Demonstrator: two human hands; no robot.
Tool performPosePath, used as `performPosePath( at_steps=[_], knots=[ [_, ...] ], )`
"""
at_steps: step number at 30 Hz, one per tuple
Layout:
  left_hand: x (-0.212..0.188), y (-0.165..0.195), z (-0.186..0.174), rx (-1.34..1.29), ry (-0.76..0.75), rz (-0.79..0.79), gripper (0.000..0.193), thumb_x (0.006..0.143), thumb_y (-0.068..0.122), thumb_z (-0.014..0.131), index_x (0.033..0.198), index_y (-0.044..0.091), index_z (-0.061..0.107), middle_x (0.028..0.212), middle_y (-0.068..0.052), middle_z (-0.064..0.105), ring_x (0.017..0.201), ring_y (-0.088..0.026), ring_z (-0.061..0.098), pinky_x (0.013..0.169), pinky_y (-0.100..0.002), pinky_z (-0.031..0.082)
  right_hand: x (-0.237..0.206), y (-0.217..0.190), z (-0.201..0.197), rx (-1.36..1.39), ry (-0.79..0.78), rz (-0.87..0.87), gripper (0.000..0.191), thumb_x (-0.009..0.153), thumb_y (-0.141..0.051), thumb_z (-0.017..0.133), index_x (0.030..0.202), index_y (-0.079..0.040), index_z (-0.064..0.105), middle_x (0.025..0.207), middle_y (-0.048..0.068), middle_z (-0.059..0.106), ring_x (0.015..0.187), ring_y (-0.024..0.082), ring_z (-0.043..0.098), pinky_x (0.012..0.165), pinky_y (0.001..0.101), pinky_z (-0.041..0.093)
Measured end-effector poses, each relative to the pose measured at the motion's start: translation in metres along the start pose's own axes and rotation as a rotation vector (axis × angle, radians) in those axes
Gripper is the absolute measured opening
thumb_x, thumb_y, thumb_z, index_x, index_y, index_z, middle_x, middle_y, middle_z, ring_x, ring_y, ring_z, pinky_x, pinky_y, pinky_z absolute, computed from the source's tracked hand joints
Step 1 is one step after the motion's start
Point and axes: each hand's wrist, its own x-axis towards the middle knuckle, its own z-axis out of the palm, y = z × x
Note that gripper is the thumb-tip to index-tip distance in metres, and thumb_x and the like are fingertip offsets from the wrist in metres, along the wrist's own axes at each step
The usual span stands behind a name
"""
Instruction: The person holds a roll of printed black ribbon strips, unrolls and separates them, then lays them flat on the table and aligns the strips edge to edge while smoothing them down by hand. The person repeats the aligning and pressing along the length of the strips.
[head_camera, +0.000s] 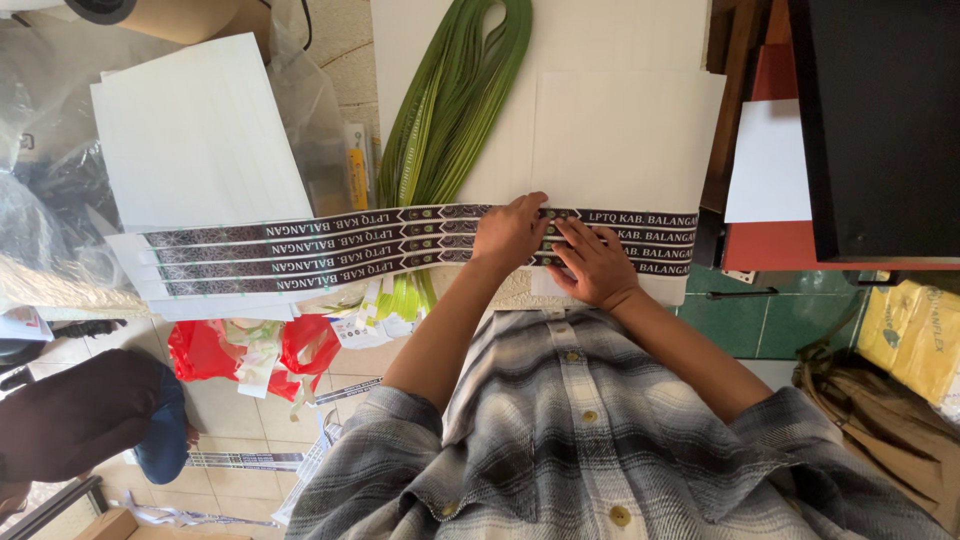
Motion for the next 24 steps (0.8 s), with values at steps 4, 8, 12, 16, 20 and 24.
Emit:
performPosePath(
  at_steps=[4, 8, 12, 16, 20, 24],
  knots=[
    [-0.001, -0.001, 0.002, 0.069, 0.012, 0.029, 0.015, 0.095, 0.027, 0.069, 0.105, 0.015, 0.067, 0.096, -0.004, 0.072, 0.080, -0.034, 0.071, 0.072, -0.046, 0.058, -0.001, 0.001, 0.001, 0.013, 0.009, -0.006, 0.030, 0.091, -0.036, 0.076, 0.107, -0.010, 0.071, 0.143, 0.012, 0.063, 0.133, 0.025, 0.059, 0.103, 0.0415, 0.042],
    [-0.003, -0.004, 0.004, 0.089, 0.109, 0.156, 0.006, 0.094, 0.023, 0.069, 0.098, 0.018, 0.073, 0.092, -0.002, 0.071, 0.077, -0.031, 0.071, 0.068, -0.044, 0.058, -0.003, 0.001, 0.003, 0.015, 0.007, -0.002, 0.031, 0.091, -0.035, 0.076, 0.107, -0.010, 0.071, 0.143, 0.012, 0.063, 0.132, 0.025, 0.059, 0.103, 0.0419, 0.042],
    [-0.005, -0.007, 0.006, 0.166, 0.125, 0.221, 0.017, 0.089, 0.018, 0.068, 0.104, 0.020, 0.076, 0.093, -0.002, 0.069, 0.075, -0.030, 0.071, 0.067, -0.043, 0.058, -0.005, 0.002, 0.004, 0.009, 0.006, -0.003, 0.030, 0.091, -0.035, 0.075, 0.107, -0.010, 0.071, 0.143, 0.013, 0.063, 0.132, 0.025, 0.059, 0.103, 0.0424, 0.043],
    [-0.007, -0.011, 0.007, 0.147, 0.147, 0.273, 0.017, 0.091, 0.018, 0.068, 0.107, 0.018, 0.075, 0.094, -0.004, 0.066, 0.077, -0.029, 0.071, 0.070, -0.043, 0.058, -0.007, 0.003, 0.006, 0.013, 0.007, 0.002, 0.030, 0.091, -0.035, 0.076, 0.107, -0.010, 0.070, 0.143, 0.013, 0.063, 0.132, 0.025, 0.059, 0.103, 0.0431, 0.043],
    [-0.005, -0.012, 0.010, 0.106, 0.113, 0.235, 0.017, 0.094, 0.019, 0.066, 0.108, 0.019, 0.074, 0.093, -0.005, 0.066, 0.079, -0.032, 0.070, 0.073, -0.046, 0.058, -0.010, 0.004, 0.007, 0.031, -0.023, 0.000, 0.031, 0.088, -0.032, 0.076, 0.107, -0.009, 0.069, 0.142, 0.014, 0.062, 0.132, 0.027, 0.059, 0.102, 0.0441, 0.043],
    [0.001, -0.008, 0.010, 0.109, 0.016, 0.076, 0.017, 0.094, 0.022, 0.065, 0.107, 0.018, 0.074, 0.097, -0.009, 0.068, 0.083, -0.037, 0.069, 0.073, -0.049, 0.056, -0.005, 0.007, 0.010, 0.058, 0.007, 0.007, 0.030, 0.088, -0.030, 0.076, 0.107, -0.009, 0.068, 0.144, 0.013, 0.061, 0.131, 0.027, 0.059, 0.103, 0.0451, 0.042]
  ],
)
